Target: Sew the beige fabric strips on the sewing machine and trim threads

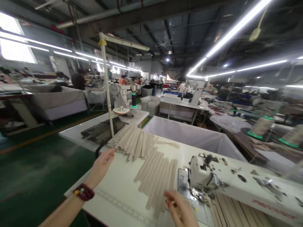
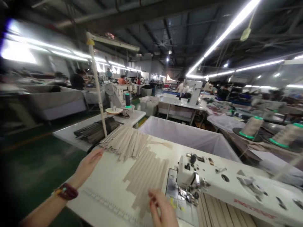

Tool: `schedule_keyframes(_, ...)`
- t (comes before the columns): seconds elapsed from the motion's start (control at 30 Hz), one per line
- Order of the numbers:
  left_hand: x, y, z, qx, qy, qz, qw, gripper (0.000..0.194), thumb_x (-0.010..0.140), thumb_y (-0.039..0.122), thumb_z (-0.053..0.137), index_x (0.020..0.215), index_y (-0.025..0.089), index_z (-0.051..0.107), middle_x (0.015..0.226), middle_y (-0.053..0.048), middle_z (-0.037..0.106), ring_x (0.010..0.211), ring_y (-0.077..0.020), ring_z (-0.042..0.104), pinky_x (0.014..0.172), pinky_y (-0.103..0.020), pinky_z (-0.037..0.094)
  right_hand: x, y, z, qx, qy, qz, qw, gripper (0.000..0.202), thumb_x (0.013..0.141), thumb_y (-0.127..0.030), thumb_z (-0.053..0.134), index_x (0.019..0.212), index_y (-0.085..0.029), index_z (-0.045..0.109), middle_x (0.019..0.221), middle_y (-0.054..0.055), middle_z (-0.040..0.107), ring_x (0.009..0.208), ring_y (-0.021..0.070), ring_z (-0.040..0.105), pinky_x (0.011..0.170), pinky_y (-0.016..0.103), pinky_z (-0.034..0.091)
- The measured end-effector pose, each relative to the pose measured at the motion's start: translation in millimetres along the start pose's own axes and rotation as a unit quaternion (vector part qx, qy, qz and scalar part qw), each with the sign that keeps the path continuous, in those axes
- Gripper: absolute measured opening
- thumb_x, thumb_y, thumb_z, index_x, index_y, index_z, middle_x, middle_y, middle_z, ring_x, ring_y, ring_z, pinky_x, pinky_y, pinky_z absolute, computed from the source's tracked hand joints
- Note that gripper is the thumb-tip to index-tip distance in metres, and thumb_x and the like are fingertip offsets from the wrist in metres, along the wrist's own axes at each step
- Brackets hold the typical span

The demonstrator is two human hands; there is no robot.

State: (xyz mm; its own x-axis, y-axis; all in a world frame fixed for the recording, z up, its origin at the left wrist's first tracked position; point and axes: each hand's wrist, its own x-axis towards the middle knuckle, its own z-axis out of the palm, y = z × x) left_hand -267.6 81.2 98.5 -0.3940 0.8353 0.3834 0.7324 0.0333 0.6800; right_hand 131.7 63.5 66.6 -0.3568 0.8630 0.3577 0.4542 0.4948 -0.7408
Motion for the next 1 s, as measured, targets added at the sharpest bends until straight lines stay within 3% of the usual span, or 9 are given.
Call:
schedule_keyframes(0.03,21,-19,-7.6,0.008,0.001,-0.034,0.999,0.039,0.097,0.038,0.043,0.123,0.014,0.059,0.129,-0.012,0.064,0.118,-0.0248,0.061,0.104,-0.043,0.048,34,0,8,-0.003,-0.032,0.021,0.999,0.036,0.096,-0.041,0.039,0.12,-0.027,0.062,0.114,0.007,0.07,0.094,0.0189,0.069,0.077,0.032,0.059)
schedule_keyframes(0.1,56,-52,-18.2,0.031,0.003,-0.096,0.995,0.032,0.097,0.037,0.053,0.118,0.014,0.061,0.124,-0.01,0.065,0.113,-0.026,0.063,0.098,-0.048,0.049,105,6,21,-0.028,-0.032,0.05,0.998,0.035,0.097,-0.029,0.036,0.125,-0.023,0.058,0.116,0.007,0.069,0.093,0.0164,0.07,0.083,0.031,0.058)
schedule_keyframes(0.2,86,-91,-21.6,0.066,-0.021,-0.162,0.984,0.028,0.095,0.035,0.06,0.114,0.015,0.062,0.118,-0.008,0.065,0.105,-0.0246,0.064,0.091,-0.047,0.052,198,30,39,-0.107,-0.007,0.104,0.989,0.033,0.099,-0.026,0.046,0.13,-0.016,0.052,0.126,0.011,0.063,0.106,0.0206,0.066,0.093,0.042,0.054)
schedule_keyframes(0.33,95,-124,-12.5,0.097,-0.082,-0.215,0.968,0.025,0.094,0.038,0.061,0.102,0.014,0.065,0.101,-0.005,0.068,0.091,-0.0203,0.066,0.083,-0.041,0.054,268,68,53,-0.233,-0.026,0.144,0.961,0.034,0.096,-0.034,0.059,0.126,-0.018,0.056,0.131,0.01,0.057,0.115,0.0245,0.059,0.097,0.048,0.05)
schedule_keyframes(0.5,87,-146,-0.7,0.084,-0.126,-0.25,0.956,0.028,0.094,0.042,0.059,0.093,0.014,0.065,0.088,-0.002,0.068,0.078,-0.017,0.066,0.076,-0.037,0.054,301,96,61,-0.372,-0.107,0.141,0.911,0.037,0.095,-0.035,0.059,0.128,-0.018,0.055,0.13,0.009,0.058,0.116,0.0254,0.058,0.099,0.051,0.048)
schedule_keyframes(0.7,75,-152,6.4,0.002,-0.126,-0.294,0.947,0.026,0.093,0.039,0.062,0.096,0.013,0.065,0.091,-0.001,0.068,0.077,-0.0172,0.066,0.069,-0.033,0.056,317,103,69,-0.471,-0.155,0.115,0.861,0.03,0.094,-0.037,0.06,0.117,-0.017,0.061,0.121,0.008,0.062,0.113,0.0247,0.059,0.1,0.051,0.046)
schedule_keyframes(0.83,79,-151,-3.0,-0.042,-0.109,-0.318,0.941,0.025,0.094,0.037,0.061,0.093,0.012,0.065,0.085,0.0,0.066,0.07,-0.0148,0.065,0.062,-0.029,0.055,319,102,69,-0.483,-0.159,0.098,0.856,0.025,0.094,-0.036,0.06,0.109,-0.016,0.063,0.117,0.007,0.064,0.112,0.0235,0.06,0.1,0.05,0.046)
schedule_keyframes(1.0,99,-139,-19.6,-0.102,-0.061,-0.324,0.939,0.025,0.097,0.037,0.056,0.095,0.013,0.063,0.077,0.002,0.063,0.056,-0.0089,0.058,0.051,-0.023,0.05,319,95,69,-0.447,-0.145,0.11,0.876,0.024,0.096,-0.037,0.058,0.106,-0.015,0.063,0.107,0.005,0.066,0.096,0.0189,0.065,0.088,0.042,0.053)
